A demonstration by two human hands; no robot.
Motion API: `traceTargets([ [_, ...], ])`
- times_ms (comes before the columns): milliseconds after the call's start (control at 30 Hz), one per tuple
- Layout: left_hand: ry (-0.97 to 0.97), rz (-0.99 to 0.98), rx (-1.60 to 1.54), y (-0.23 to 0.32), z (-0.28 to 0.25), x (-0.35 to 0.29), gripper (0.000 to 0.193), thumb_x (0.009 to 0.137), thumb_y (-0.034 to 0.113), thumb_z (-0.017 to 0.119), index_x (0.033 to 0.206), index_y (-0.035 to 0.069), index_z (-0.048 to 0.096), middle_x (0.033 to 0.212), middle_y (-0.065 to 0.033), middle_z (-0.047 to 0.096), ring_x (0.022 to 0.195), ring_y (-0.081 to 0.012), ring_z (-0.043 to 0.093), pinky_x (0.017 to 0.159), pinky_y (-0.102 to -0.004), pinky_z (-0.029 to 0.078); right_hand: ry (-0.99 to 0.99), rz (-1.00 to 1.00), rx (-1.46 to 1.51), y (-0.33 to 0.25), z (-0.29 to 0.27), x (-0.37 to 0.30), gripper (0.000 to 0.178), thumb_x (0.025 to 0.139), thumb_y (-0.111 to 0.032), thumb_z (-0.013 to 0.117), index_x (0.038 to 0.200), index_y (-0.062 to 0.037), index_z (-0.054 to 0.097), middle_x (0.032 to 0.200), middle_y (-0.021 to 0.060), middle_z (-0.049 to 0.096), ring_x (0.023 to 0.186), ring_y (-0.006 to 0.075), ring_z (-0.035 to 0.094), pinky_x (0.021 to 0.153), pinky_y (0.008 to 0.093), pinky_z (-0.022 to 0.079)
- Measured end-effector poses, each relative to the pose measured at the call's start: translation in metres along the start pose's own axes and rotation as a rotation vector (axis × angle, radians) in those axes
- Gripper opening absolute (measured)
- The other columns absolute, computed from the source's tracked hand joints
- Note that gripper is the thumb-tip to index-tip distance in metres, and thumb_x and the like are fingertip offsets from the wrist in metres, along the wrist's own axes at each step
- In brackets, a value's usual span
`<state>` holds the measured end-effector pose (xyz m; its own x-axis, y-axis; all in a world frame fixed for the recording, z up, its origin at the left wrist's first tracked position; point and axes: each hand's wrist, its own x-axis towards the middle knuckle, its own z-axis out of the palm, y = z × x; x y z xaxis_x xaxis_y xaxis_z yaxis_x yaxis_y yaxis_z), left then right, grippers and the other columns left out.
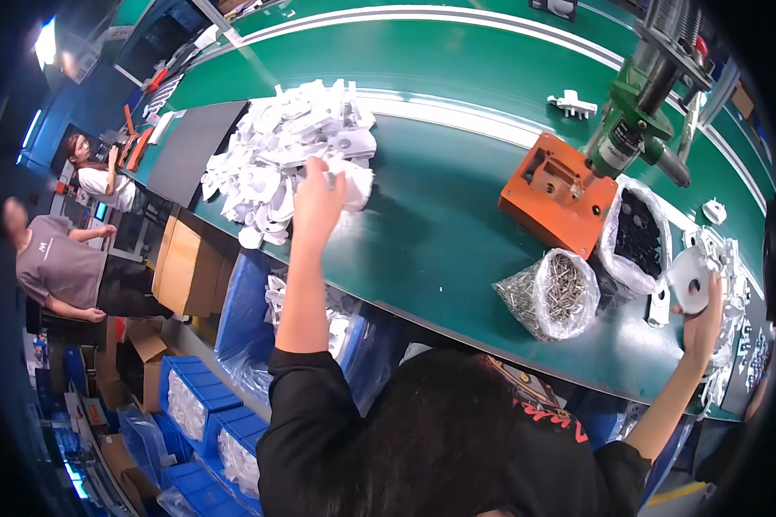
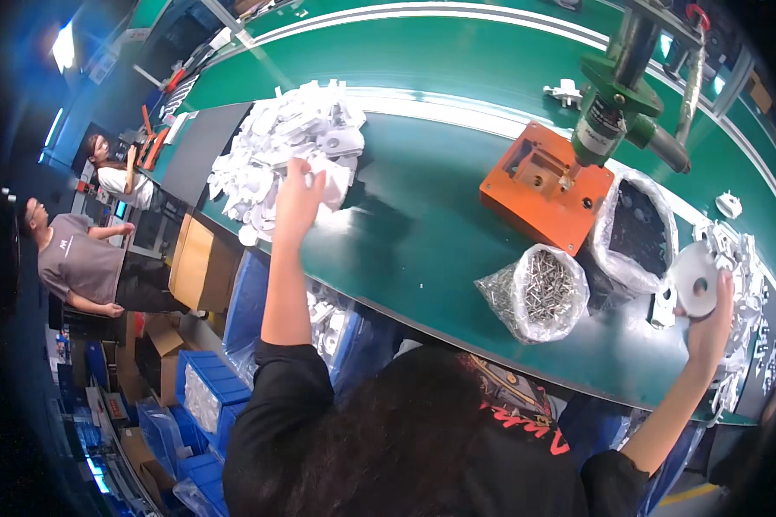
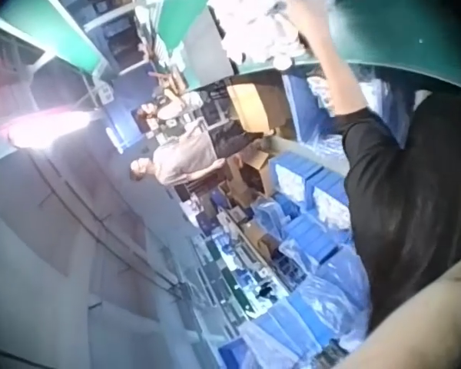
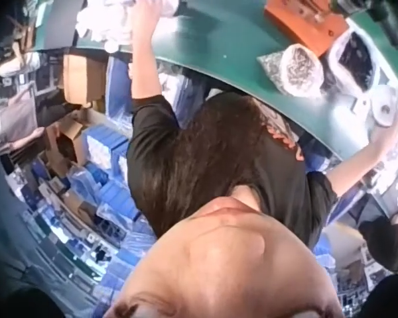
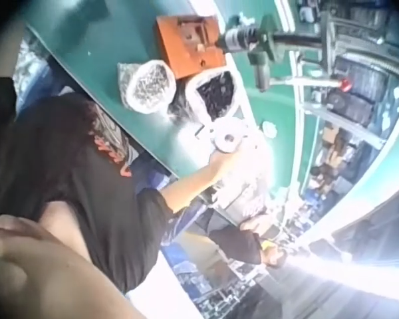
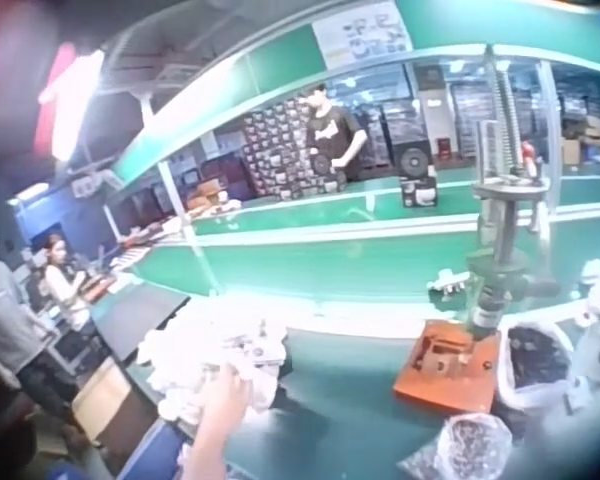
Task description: Assembling plastic components using a manual press machine and small fasteners.
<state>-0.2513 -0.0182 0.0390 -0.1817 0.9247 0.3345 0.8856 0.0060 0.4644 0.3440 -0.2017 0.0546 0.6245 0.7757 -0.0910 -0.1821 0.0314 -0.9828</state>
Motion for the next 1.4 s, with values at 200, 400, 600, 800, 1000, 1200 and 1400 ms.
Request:
traceTargets([
  [200,-0.447,0.159,-0.508,0.110,-0.010,-0.034,0.034,0.082,0.024,0.062,0.105,0.001,0.050,0.088,-0.0232,0.063,0.079,-0.0396,0.062,0.074,-0.0421,0.049,-0.448,0.138,0.093,0.006,0.106,-0.062,0.018,0.092,-0.027,0.047,0.101,-0.0126,0.045,0.102,0.0081,0.054,0.077,0.0168,0.057,0.044,0.0380,0.056],
  [400,-0.261,1.012,-0.696,0.178,0.017,-0.094,0.029,0.072,0.004,0.067,0.100,0.008,0.058,0.109,-0.0129,0.053,0.100,-0.0334,0.055,0.086,-0.0404,0.046,-0.671,0.373,0.272,0.027,0.170,-0.086,0.017,0.093,-0.025,0.040,0.091,-0.0094,0.047,0.091,0.0044,0.057,0.082,0.0163,0.059,0.077,0.0302,0.050],
  [600,-0.207,1.037,-0.749,0.186,0.038,-0.112,0.030,0.068,0.003,0.068,0.097,0.008,0.060,0.112,-0.0133,0.049,0.103,-0.0342,0.049,0.087,-0.0422,0.044,-0.566,0.647,0.448,0.035,0.181,-0.120,0.039,0.093,-0.029,0.041,0.127,-0.0107,0.047,0.121,0.0055,0.056,0.108,0.0226,0.057,0.089,0.0422,0.050],
  [800,-0.319,1.054,-0.889,0.194,0.033,-0.104,0.030,0.067,-0.001,0.066,0.095,0.007,0.063,0.114,-0.0129,0.051,0.102,-0.0337,0.050,0.086,-0.0397,0.044,-0.469,0.485,0.537,0.041,0.175,-0.112,0.040,0.094,-0.029,0.041,0.127,-0.0080,0.048,0.121,0.0075,0.057,0.107,0.0235,0.058,0.093,0.0403,0.046],
  [1000,-0.305,0.999,-0.796,0.190,0.032,-0.110,0.039,0.071,-0.008,0.065,0.108,0.004,0.058,0.114,-0.0150,0.053,0.098,-0.0313,0.056,0.080,-0.0356,0.049,-0.489,0.355,0.324,0.033,0.176,-0.105,0.040,0.091,-0.018,0.052,0.129,-0.0089,0.040,0.117,0.0085,0.055,0.105,0.0187,0.057,0.089,0.0338,0.047],
  [1200,-0.301,1.028,-0.823,0.197,0.036,-0.121,0.041,0.072,-0.008,0.065,0.110,0.003,0.058,0.113,-0.0140,0.052,0.093,-0.0300,0.055,0.079,-0.0362,0.048,-0.680,0.356,0.484,0.028,0.173,-0.112,0.040,0.090,-0.016,0.055,0.127,-0.0088,0.040,0.114,0.0069,0.056,0.103,0.0173,0.057,0.085,0.0340,0.048],
  [1400,-0.259,1.171,-0.795,0.196,0.035,-0.123,0.043,0.064,-0.010,0.066,0.105,0.003,0.061,0.114,-0.0150,0.053,0.098,-0.0315,0.055,0.081,-0.0380,0.048,-0.627,0.417,0.425,0.019,0.167,-0.106,0.036,0.091,-0.023,0.053,0.124,-0.0103,0.043,0.112,0.0048,0.056,0.103,0.0166,0.057,0.086,0.0347,0.047],
])
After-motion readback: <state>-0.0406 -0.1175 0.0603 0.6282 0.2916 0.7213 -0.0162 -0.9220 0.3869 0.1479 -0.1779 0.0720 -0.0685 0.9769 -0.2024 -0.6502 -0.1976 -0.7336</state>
